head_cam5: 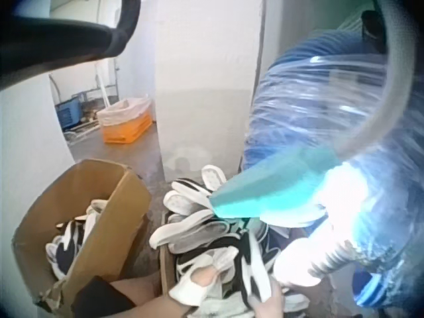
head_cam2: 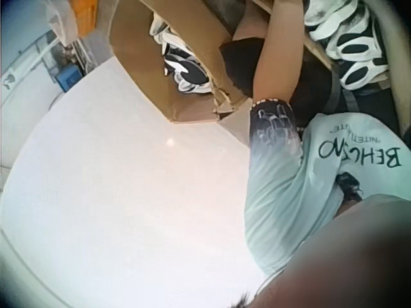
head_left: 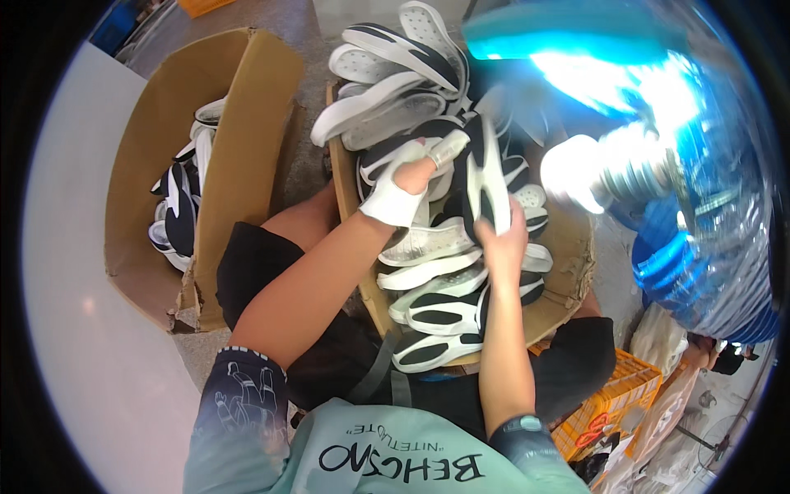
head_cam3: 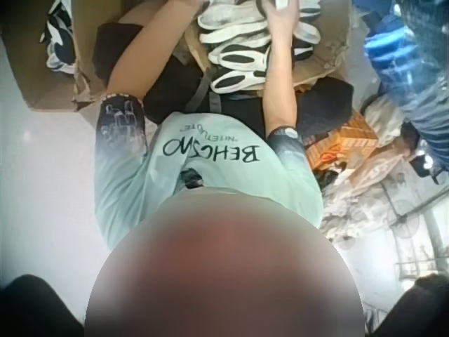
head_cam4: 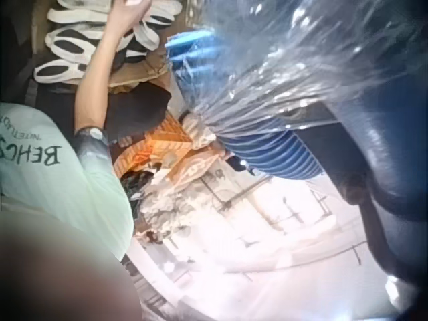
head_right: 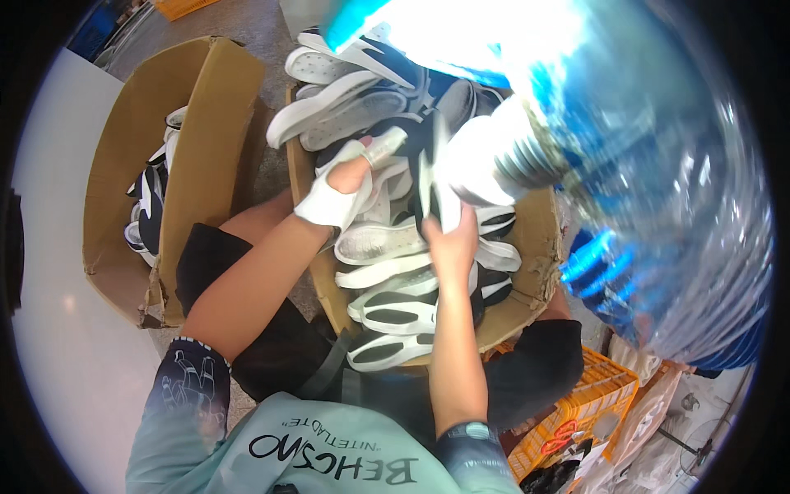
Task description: The person sits on the floor and repeatedly picks up white shoe soles from a cardboard box. They turn each sole over to view the bottom, then place it back into the box. The person continues this cycle for multiple soles throughout the clip.
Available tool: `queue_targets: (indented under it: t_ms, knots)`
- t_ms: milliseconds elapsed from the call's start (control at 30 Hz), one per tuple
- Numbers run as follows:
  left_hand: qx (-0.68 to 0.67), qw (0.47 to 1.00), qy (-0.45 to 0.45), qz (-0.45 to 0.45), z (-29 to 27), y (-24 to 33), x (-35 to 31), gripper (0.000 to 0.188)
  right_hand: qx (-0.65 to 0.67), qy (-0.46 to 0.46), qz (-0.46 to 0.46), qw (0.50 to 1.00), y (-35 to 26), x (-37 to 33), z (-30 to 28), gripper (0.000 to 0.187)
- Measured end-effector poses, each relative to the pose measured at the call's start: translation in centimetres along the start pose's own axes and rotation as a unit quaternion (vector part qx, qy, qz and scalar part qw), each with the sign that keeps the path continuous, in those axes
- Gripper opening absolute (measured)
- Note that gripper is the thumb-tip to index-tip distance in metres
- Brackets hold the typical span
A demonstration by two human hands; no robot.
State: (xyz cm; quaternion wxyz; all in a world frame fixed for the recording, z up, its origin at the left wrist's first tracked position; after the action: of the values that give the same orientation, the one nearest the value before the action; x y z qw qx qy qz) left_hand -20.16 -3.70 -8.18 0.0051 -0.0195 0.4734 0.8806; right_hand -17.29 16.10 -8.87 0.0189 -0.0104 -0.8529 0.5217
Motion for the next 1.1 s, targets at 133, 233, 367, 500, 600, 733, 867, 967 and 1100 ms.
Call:
queue_targets:
  t_ms: [133,233,367,500,600,733,867,967,1100]
  knots:
    - [-0.279,0.914,-0.019,-0.295,1.8,-5.0,-3.9,0.027,-0.161,-0.170,-0.247,0.940,-6.2,-13.0,-5.9,0.061]
    - [-0.379,0.892,-0.076,-0.235,4.1,-4.1,-5.6,0.062,-0.044,-0.054,-0.271,0.960,-8.3,-16.9,-7.7,0.079]
    - [-0.453,0.857,-0.097,-0.225,4.8,0.4,-5.7,0.083,0.410,-0.113,0.161,0.891,-6.1,-17.3,-6.2,0.082]
    - [-0.407,0.888,-0.143,-0.160,4.6,4.4,-5.3,0.090,0.491,-0.101,0.177,0.847,-5.4,-16.7,-5.9,0.067]
    - [-0.388,0.900,-0.163,-0.113,4.7,5.7,-5.7,0.087,0.474,-0.092,0.177,0.858,-4.8,-16.6,-6.2,0.060]
    - [-0.367,0.909,-0.187,-0.068,5.4,6.3,-6.1,0.094,0.461,-0.072,0.181,0.866,-4.1,-16.4,-6.1,0.057]
    - [-0.357,0.910,-0.206,-0.041,5.7,6.7,-6.0,0.096,0.455,-0.063,0.178,0.870,-3.8,-16.1,-5.9,0.056]
    - [-0.383,0.901,-0.195,-0.053,5.6,6.6,-6.0,0.095,0.453,-0.057,0.179,0.872,-3.6,-16.0,-5.9,0.056]
    - [-0.376,0.905,-0.196,-0.045,5.3,6.6,-5.9,0.090,0.447,-0.057,0.175,0.876,-3.8,-15.6,-5.8,0.055]
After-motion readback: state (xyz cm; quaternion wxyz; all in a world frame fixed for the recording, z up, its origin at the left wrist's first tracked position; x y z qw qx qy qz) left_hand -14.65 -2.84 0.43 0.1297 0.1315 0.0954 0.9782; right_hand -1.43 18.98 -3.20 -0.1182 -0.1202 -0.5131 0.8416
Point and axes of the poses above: each hand's wrist, its own x-axis towards the middle knuckle, its own z-axis out of the palm, y = z × x, the point moved 4 cm from there along x, towards the middle knuckle, and after that the axes turned 4 degrees about x, right-handed, at the moved point
